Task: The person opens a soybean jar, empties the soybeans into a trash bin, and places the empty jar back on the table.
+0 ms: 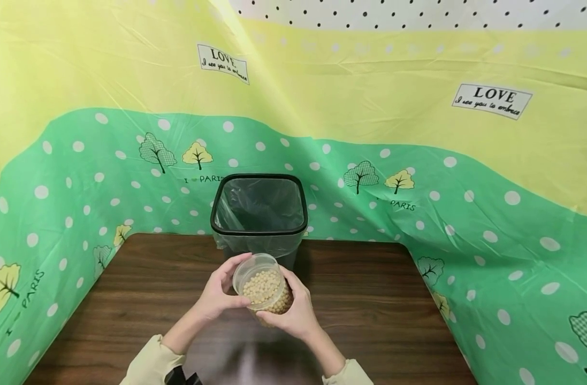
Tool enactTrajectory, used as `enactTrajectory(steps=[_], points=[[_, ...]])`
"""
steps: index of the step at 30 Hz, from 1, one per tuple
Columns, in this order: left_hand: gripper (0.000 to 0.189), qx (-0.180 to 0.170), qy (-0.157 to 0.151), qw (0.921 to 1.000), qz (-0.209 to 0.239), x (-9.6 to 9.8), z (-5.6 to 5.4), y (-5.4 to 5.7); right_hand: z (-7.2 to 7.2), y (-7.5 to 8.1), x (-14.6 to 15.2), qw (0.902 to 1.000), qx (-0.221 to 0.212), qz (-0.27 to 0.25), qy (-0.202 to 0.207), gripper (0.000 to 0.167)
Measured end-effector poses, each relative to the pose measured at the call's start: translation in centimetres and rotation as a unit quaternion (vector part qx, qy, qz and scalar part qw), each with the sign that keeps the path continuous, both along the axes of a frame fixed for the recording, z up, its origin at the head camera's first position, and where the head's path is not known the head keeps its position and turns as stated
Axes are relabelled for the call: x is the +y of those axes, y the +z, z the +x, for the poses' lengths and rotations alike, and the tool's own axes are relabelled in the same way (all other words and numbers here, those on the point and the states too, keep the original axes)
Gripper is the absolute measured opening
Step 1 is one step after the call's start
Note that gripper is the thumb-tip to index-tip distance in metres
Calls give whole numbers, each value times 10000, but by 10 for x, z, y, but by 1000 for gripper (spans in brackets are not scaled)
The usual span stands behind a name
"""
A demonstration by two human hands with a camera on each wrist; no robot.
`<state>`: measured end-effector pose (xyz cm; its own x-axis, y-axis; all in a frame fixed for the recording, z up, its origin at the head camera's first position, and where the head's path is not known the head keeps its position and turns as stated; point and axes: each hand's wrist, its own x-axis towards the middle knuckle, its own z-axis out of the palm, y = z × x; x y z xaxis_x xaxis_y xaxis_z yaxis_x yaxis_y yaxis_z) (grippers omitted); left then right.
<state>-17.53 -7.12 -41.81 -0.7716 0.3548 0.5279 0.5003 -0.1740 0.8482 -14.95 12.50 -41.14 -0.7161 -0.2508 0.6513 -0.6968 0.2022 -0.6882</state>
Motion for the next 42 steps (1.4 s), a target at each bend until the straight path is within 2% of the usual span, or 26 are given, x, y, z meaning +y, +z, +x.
enactTrajectory(steps=[3,7,12,17,21,23,26,31,36,38,42], points=[[75,23,153,9999,36,-5,-2,2,2,0,0,9999,-13,-23,-141,79],[74,-119,413,9990,73,-15,-4,2,1,-2,3,9996,14,-92,-267,79],[74,-299,932,9952,-55,-35,-8,-6,-3,-2,9,9993,98,-236,-274,79],[73,-320,1531,9872,-323,-55,-10,-18,-4,-2,16,9991,106,-265,-324,80],[73,-502,1914,9790,-501,-67,-3,-17,-3,-4,19,9990,50,-247,-358,81],[73,-651,2099,9736,-621,-73,-1,-21,-3,-6,21,9990,14,-232,-384,80],[75,-991,2369,9619,-942,-87,-5,-38,-3,-9,23,9989,-21,-234,-407,80],[77,-1651,2725,9362,-1481,-110,-12,-69,-9,-23,29,9990,-3,-256,-380,82],[78,-1917,2782,9231,-1839,-126,-14,-97,-15,-39,34,9990,-19,-290,-342,86],[79,-2036,2729,9196,-1957,-131,-14,-109,-16,-41,35,9990,-3,-340,-306,86],[87,-2216,2676,9061,-2414,-136,-13,-130,-16,-44,37,9988,23,-422,-250,85]])
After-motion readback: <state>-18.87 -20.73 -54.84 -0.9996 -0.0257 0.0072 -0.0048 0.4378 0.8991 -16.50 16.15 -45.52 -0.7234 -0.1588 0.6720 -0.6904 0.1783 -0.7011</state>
